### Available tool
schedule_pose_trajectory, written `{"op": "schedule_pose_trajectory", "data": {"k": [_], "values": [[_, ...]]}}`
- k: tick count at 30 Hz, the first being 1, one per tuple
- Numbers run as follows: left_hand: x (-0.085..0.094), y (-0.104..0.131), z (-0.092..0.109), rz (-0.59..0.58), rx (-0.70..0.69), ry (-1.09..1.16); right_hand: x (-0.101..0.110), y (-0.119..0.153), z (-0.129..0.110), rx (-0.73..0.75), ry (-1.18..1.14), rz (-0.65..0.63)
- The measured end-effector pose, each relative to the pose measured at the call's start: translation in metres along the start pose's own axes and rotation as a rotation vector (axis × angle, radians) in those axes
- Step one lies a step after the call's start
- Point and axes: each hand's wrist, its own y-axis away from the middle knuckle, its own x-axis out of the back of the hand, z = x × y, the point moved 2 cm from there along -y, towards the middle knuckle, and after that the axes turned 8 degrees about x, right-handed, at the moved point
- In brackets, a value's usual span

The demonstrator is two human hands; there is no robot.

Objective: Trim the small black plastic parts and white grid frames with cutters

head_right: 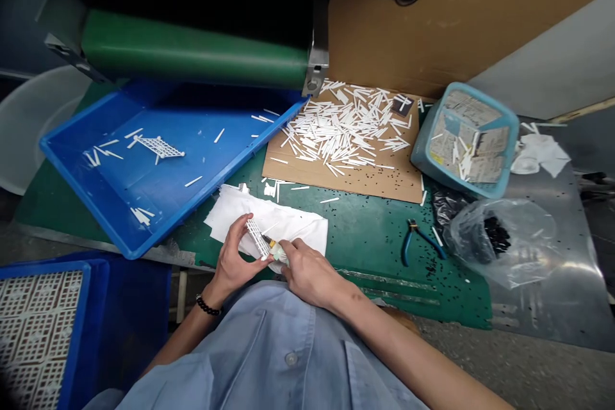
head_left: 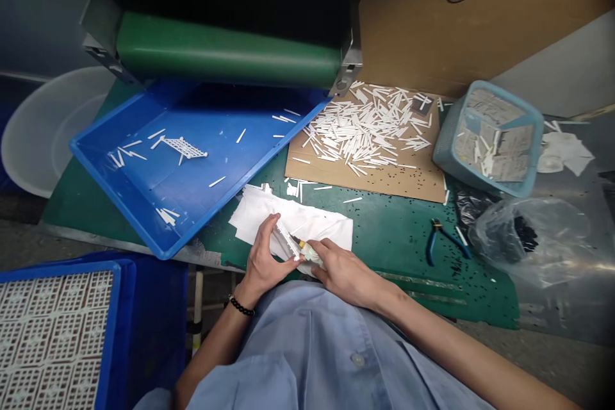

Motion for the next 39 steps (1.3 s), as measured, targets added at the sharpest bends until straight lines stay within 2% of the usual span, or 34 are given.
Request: {"op": "schedule_pose_trajectory", "data": {"k": [5, 12, 19, 25, 33, 39], "values": [[0.003, -0.001, 0.002, -0.048, -0.020, -0.118, 0.002, -0.004, -0.002, -0.077, 0.019, -0.025], [0.006, -0.001, 0.000, -0.175, -0.005, -0.063, 0.000, -0.008, -0.005, -0.107, 0.046, -0.060], [0.003, -0.001, -0.004, -0.121, -0.030, -0.068, -0.001, -0.013, -0.008, -0.108, 0.019, -0.050], [0.002, -0.002, -0.008, -0.115, -0.035, -0.094, -0.014, -0.021, -0.008, -0.091, 0.129, 0.047], [-0.001, -0.001, -0.017, -0.107, -0.034, -0.097, -0.030, -0.028, 0.007, -0.032, 0.147, 0.061], [-0.003, -0.002, -0.017, -0.095, -0.022, -0.097, -0.040, -0.033, 0.022, 0.041, 0.167, 0.156]]}}
